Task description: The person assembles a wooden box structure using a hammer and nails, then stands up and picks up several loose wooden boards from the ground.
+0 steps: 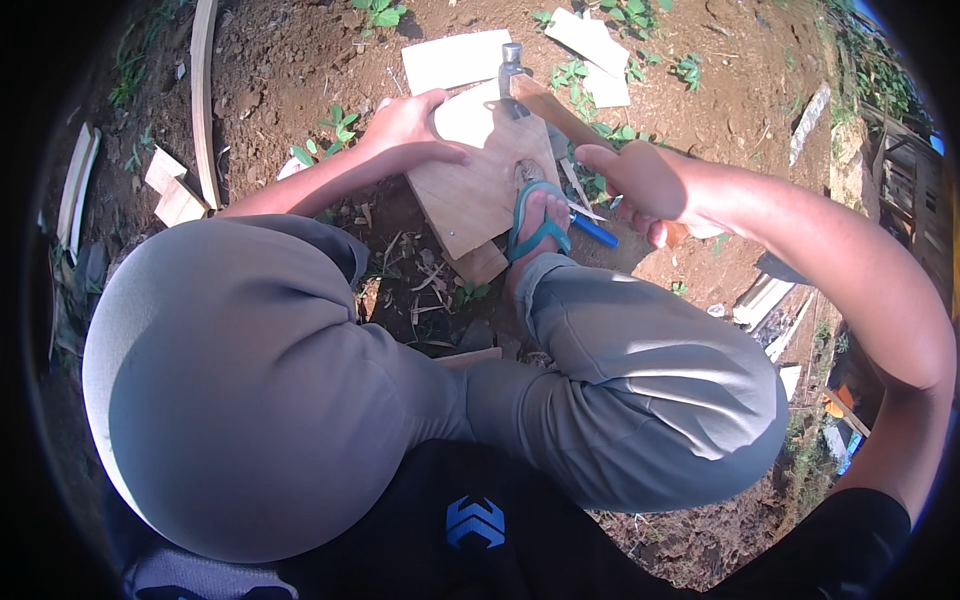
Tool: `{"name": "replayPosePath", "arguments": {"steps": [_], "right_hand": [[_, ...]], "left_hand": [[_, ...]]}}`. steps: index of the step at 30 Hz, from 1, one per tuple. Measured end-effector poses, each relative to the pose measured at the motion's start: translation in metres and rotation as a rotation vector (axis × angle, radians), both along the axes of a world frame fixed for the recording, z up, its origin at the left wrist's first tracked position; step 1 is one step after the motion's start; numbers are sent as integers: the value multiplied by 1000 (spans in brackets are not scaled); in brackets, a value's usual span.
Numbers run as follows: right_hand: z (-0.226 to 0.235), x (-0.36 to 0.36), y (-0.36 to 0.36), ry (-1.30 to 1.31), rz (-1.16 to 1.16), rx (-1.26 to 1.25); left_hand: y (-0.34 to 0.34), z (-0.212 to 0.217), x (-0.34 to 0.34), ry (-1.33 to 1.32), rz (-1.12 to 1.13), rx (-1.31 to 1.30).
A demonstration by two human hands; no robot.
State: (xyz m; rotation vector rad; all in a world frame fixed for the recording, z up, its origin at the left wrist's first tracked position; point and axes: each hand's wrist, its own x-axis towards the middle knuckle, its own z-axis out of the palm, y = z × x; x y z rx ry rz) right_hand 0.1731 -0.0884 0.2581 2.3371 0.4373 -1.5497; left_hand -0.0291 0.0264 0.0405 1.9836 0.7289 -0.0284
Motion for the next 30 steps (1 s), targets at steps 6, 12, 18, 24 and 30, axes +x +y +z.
{"name": "replayPosePath", "arguments": {"steps": [6,12,18,24,30], "right_hand": [[-1,6,-12,49,-32,-4],[-8,3,-43,207,-322,65],[-28,25,-76,197,-341,290],[-75,32,-112,-77,140,536],[-122,36,-140,-142,214,819]], "left_hand": [[2,4,4,22,-25,-29],[1,20,5,55,-58,63],[-9,14,9,35,-67,92],[-11,13,3,57,-27,103],[-10,13,11,71,-10,79]]}}
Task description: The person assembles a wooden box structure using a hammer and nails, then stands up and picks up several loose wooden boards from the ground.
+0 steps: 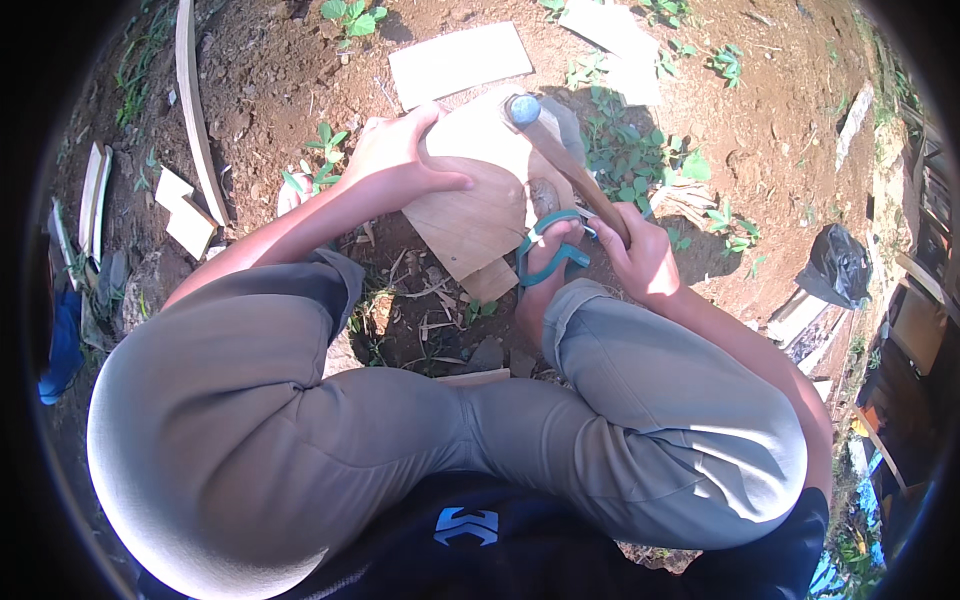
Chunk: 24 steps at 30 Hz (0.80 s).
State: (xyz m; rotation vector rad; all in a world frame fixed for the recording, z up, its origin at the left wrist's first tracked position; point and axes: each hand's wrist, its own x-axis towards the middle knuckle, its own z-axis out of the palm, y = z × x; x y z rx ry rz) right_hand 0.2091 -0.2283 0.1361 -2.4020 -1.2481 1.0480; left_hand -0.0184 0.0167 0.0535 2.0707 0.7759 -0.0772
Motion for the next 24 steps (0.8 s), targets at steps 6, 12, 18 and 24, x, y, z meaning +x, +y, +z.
{"name": "replayPosePath", "arguments": {"steps": [6,12,18,24], "right_hand": [[-21,1,-4,-134,83,258],[-17,20,40,-515,361,466],[-11,29,50,98,-82,434],[-2,51,48,405,-457,337]], "left_hand": [[3,2,2,58,-52,68],[9,8,5,146,-89,-59],[13,7,3,135,-103,-40],[10,41,4,94,-142,-127]]}}
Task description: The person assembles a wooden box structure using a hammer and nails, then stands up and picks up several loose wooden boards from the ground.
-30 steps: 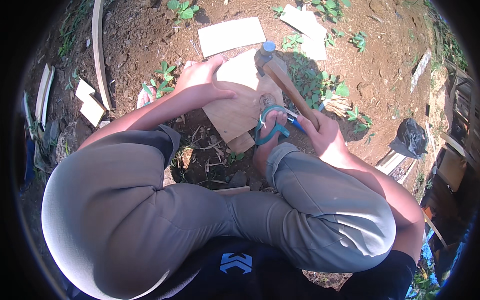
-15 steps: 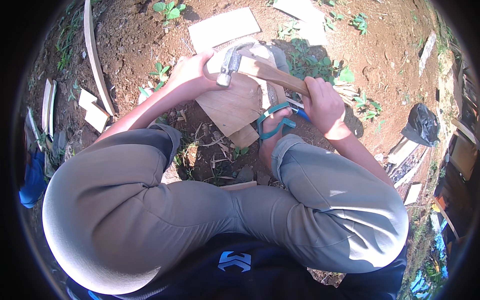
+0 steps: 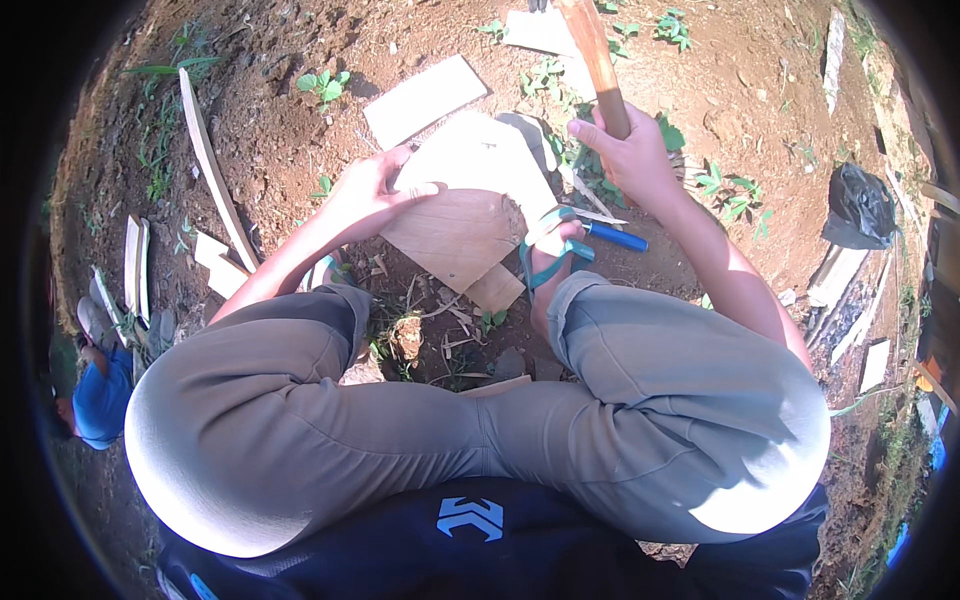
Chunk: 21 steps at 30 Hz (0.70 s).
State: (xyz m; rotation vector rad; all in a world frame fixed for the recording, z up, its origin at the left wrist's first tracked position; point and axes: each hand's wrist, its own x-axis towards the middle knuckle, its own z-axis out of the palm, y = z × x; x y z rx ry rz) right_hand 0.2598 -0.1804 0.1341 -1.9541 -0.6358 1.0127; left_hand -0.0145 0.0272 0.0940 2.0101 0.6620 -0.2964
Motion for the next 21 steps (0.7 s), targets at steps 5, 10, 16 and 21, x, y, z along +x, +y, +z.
{"name": "replayPosePath", "arguments": {"steps": [5,10,16,21], "right_hand": [[-3,27,10,-40,-49,-178],[-21,46,9,-163,1,-63],[-4,4,14,9,-17,85],[2,-6,6,-118,154,-42]], "left_hand": [[17,54,-2,-35,-93,134],[49,21,1,-21,-8,34],[54,-37,-12,-30,196,6],[59,-41,-5,-29,196,61]]}}
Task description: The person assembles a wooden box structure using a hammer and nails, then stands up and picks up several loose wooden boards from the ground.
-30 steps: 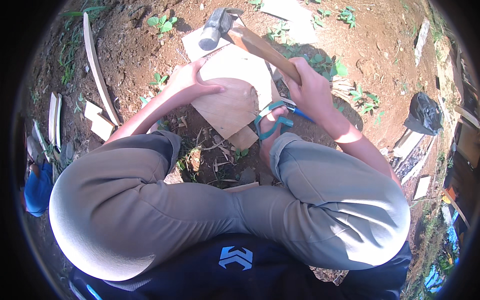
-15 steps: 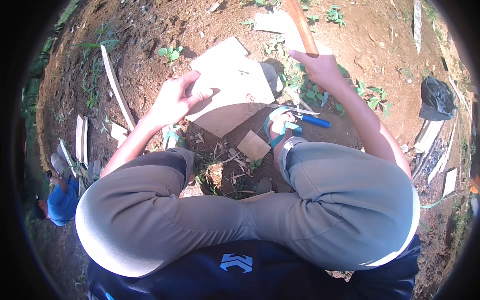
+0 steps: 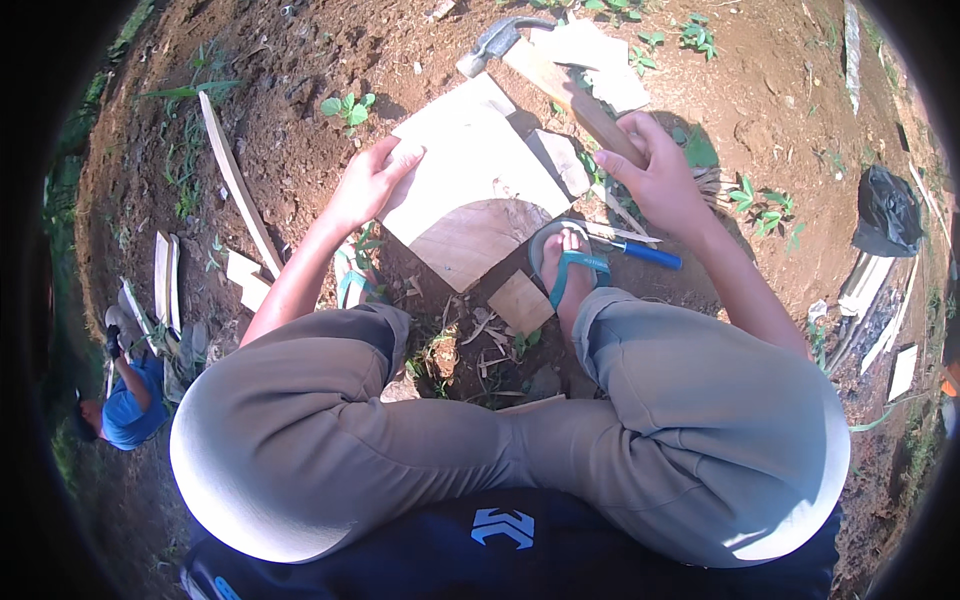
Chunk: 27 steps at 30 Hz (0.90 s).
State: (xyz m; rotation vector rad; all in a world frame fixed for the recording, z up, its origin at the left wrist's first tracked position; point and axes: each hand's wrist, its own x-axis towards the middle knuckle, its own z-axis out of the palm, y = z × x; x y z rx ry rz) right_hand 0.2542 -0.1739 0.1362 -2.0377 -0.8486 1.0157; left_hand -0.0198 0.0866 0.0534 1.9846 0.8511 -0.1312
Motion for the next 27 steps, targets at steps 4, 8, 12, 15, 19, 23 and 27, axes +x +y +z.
{"name": "replayPosePath", "arguments": {"steps": [4,8,12,15,19,23,27], "right_hand": [[-31,-11,-1,112,-81,28],[-16,-4,29,285,-40,-147],[-25,3,37,402,-28,-167],[-35,-1,28,513,-35,-151],[-28,-14,28,592,4,-154],[-27,-24,25,589,140,-148],[-34,-23,5,723,156,-106]], "left_hand": [[-3,16,10,12,-81,-81],[-14,45,7,-128,-191,-58],[-7,54,-8,-168,-269,-250],[-12,71,-2,-171,-368,-270],[-14,76,6,-217,-570,-217],[-30,75,-8,-236,-584,-370],[-43,53,-13,-260,-650,-415]]}}
